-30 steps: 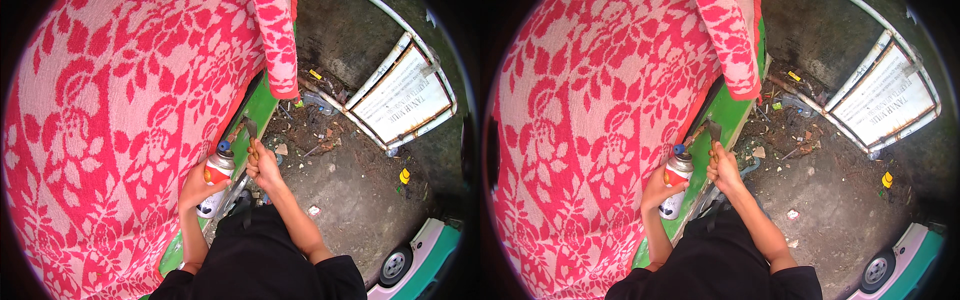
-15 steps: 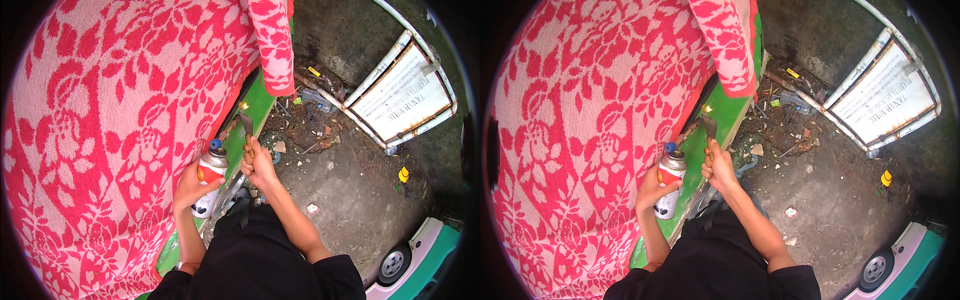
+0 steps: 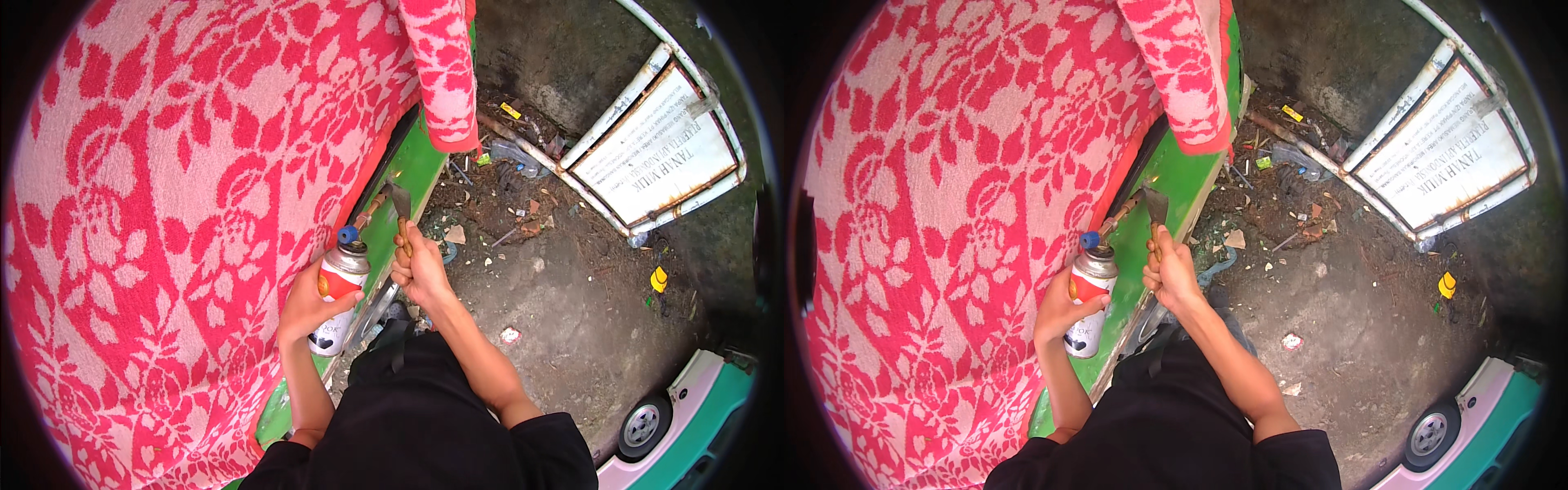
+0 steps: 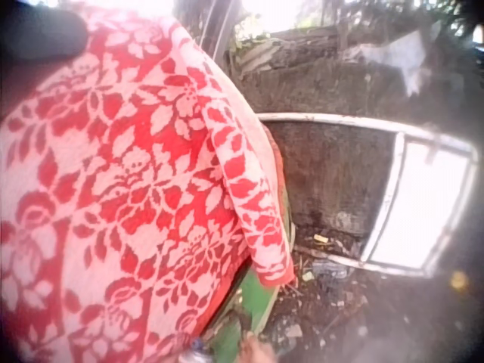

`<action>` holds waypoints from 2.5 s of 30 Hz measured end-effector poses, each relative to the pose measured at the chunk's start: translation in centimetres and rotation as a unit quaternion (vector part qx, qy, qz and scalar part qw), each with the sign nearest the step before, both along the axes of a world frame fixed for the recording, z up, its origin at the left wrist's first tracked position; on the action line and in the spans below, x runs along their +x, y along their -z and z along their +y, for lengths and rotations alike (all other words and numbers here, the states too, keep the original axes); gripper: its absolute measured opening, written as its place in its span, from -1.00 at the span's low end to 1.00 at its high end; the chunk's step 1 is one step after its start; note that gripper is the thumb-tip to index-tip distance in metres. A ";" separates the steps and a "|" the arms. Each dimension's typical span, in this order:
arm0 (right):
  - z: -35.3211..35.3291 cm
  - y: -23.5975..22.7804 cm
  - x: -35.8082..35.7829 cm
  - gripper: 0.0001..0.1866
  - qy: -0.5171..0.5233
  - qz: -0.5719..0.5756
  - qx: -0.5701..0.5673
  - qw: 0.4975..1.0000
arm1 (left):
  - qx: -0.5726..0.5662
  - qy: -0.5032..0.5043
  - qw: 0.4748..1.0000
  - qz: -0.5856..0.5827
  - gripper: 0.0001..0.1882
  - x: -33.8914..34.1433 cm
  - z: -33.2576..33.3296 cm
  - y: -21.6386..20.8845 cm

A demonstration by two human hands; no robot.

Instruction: The person uses a scraper to remove paint from a green metal surface while holding a spray can in the other hand. The person repeatedly scrapes the same area without visible progress.

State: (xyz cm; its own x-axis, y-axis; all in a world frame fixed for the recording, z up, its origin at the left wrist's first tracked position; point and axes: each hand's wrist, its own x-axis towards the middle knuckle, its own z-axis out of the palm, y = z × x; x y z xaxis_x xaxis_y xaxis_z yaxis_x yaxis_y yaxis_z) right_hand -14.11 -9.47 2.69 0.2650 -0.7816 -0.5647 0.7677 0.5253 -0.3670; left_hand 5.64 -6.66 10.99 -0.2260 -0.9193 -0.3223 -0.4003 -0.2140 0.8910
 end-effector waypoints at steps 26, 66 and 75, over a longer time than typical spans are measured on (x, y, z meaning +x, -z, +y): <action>-1.6 -0.6 -0.3 -0.56 0.011 -0.025 -0.012 1.000 | 0.019 -0.018 0.998 0.055 -0.34 0.5 1.6 -0.3; -1.4 1.5 -2.4 -0.56 -0.017 0.000 -0.027 0.999 | -0.001 -0.016 1.000 -0.008 -0.36 -1.8 -0.9 0.9; -2.3 1.8 -1.5 -0.55 -0.013 -0.016 -0.019 1.000 | 0.015 -0.025 1.000 -0.012 -0.32 -1.6 -0.3 1.2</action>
